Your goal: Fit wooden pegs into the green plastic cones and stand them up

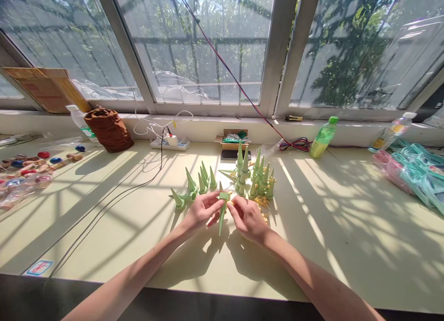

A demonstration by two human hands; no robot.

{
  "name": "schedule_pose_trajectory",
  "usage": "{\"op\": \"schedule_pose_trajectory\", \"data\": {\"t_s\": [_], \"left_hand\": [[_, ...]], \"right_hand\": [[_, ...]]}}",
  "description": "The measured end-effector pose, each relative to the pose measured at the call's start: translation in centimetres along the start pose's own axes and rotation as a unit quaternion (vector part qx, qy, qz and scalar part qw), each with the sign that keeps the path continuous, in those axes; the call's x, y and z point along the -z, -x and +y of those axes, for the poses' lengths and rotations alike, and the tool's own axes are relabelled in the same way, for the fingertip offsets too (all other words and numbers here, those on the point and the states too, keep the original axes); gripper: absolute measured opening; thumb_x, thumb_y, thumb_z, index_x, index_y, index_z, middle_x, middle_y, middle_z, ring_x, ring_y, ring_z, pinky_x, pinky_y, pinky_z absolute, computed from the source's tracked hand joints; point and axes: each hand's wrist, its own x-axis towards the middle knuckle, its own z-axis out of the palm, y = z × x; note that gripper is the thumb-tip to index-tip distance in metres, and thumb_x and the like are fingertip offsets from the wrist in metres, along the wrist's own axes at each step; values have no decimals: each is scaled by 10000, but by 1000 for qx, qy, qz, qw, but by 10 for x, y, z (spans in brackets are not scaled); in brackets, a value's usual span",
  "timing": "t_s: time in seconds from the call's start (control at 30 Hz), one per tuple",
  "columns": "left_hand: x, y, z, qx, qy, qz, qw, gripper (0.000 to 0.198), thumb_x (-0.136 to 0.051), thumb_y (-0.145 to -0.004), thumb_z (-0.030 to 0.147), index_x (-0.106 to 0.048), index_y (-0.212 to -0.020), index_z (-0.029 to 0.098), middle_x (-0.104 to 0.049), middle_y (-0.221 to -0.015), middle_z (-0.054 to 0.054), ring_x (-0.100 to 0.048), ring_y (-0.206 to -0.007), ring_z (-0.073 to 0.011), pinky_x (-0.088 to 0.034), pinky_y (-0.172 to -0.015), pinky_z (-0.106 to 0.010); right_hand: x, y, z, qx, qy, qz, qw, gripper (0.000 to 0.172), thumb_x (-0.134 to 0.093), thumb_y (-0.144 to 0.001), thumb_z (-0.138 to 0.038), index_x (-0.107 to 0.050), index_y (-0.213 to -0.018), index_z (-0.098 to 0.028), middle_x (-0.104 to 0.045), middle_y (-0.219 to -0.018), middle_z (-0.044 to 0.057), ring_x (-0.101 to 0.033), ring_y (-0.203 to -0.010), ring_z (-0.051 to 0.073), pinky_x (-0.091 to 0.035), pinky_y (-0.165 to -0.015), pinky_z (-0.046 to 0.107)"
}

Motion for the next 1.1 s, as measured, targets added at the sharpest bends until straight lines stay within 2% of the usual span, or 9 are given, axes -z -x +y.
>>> {"op": "schedule_pose_trajectory", "data": {"t_s": [0.17, 0.3, 0.43, 0.57, 0.73, 0.83, 0.9, 1.0, 1.1], "left_hand": [[0, -1, 1, 46, 39, 13, 998, 368, -638, -848, 483, -668, -981, 142, -498, -495, 12, -368, -337, -77, -257, -301, -215], [-3, -2, 3, 79, 87, 43, 992, 403, -694, -799, 502, -628, -1004, 160, -455, -512, 31, -347, -353, -78, -251, -293, -223], [-3, -2, 2, 75, 79, 55, 993, 391, -712, -790, 489, -597, -975, 165, -475, -559, 30, -366, -363, -74, -263, -301, -225], [-2, -2, 0, 36, 63, 28, 997, 353, -687, -816, 484, -598, -903, 154, -512, -583, 19, -366, -351, -58, -267, -303, -216], [-2, -2, -1, 14, 51, 21, 998, 409, -681, -833, 458, -620, -1043, 113, -564, -621, 10, -397, -340, -57, -265, -301, -202], [-3, -2, -1, -1, 36, 27, 999, 458, -676, -845, 441, -616, -1141, 95, -561, -615, 21, -391, -345, -50, -297, -320, -195], [-3, -2, 0, -12, 10, 35, 999, 472, -666, -857, 426, -614, -1178, 85, -561, -592, 25, -408, -359, -58, -327, -340, -194], [-4, -1, 1, -28, -30, 51, 998, 487, -658, -866, 403, -608, -1226, 79, -590, -605, 12, -452, -391, -72, -361, -369, -194], [-5, -1, 2, -32, -38, 60, 997, 489, -658, -866, 396, -609, -1237, 81, -594, -608, 11, -458, -389, -73, -362, -368, -194]], "right_hand": [[1, -2, 8, 60, 78, -19, 995, 209, -386, -1004, -259, -492, -831, -210, -493, -682, -4, -412, -579, 138, -319, -561, 265], [2, -3, 9, 64, 99, -24, 993, 212, -373, -1010, -252, -483, -833, -211, -508, -707, 5, -418, -595, 141, -306, -565, 261], [-1, -1, 8, 45, 58, -8, 997, 227, -403, -1000, -267, -448, -783, -218, -449, -648, -26, -369, -556, 130, -297, -552, 257], [-2, 1, 5, 11, 11, 3, 1000, 246, -435, -991, -284, -464, -757, -212, -401, -603, -44, -345, -534, 118, -282, -545, 261], [-1, 0, -1, -65, -110, -12, 992, 299, -491, -976, -352, -528, -727, -191, -433, -583, -37, -366, -518, 102, -291, -512, 255], [-4, -2, -2, -162, -260, -31, 951, 330, -542, -945, -453, -543, -750, -187, -451, -506, -52, -377, -420, 87, -289, -418, 233], [-6, -4, -2, -222, -367, -41, 902, 383, -604, -892, -521, -521, -719, -189, -432, -465, -70, -321, -340, 65, -240, -345, 218], [-6, -6, -3, -279, -483, -64, 827, 421, -709, -814, -525, -515, -689, -173, -441, -507, -72, -315, -343, 32, -202, -324, 181], [-4, -7, -4, -287, -519, -75, 802, 412, -743, -796, -503, -537, -705, -157, -457, -521, -70, -349, -355, 24, -209, -332, 160]]}}
